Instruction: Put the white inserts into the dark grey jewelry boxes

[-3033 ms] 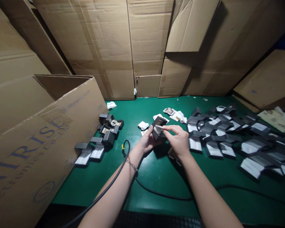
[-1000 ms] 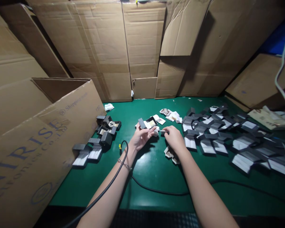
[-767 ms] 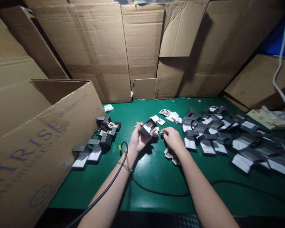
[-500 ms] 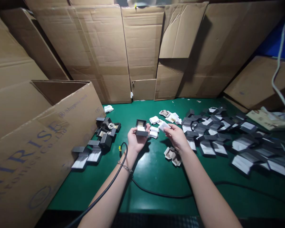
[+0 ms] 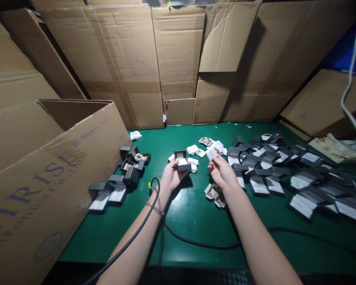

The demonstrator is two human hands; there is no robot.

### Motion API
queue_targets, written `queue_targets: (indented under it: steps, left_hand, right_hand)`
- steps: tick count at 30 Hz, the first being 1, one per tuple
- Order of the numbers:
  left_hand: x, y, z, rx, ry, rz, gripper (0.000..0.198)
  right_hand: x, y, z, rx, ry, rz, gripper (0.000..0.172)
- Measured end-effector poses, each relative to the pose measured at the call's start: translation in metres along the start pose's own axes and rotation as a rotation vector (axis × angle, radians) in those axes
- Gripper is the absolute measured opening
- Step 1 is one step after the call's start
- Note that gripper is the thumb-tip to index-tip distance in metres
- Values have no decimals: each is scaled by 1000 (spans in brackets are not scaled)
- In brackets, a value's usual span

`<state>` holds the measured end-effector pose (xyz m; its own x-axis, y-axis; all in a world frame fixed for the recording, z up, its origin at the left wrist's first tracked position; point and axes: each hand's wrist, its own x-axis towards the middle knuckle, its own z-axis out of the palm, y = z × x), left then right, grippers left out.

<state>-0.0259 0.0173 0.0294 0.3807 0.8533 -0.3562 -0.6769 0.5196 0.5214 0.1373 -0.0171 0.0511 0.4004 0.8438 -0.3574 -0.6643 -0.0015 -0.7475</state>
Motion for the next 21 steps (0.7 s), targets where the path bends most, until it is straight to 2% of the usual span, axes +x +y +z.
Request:
queue_targets:
  steps: [3, 6, 10, 15, 21]
  left_hand:
    - [1, -8, -1, 120, -51, 12, 36]
    - [-1, -16, -1, 200, -102, 29, 40]
    - [-5, -24, 2, 313, -84, 68, 45]
    - [-11, -29, 10, 323, -102, 102, 51]
    - [-12, -34, 12, 390, -147, 135, 48]
  right_hand:
    - [-2, 2, 1, -142, -84, -79, 26]
    - [-6, 7, 2, -421, -176, -199, 29]
    - [-7, 12, 2, -691, -154, -273, 32]
    - [-9, 15, 0, -750, -162, -250, 31]
    - [-6, 22, -3, -743, -162, -311, 32]
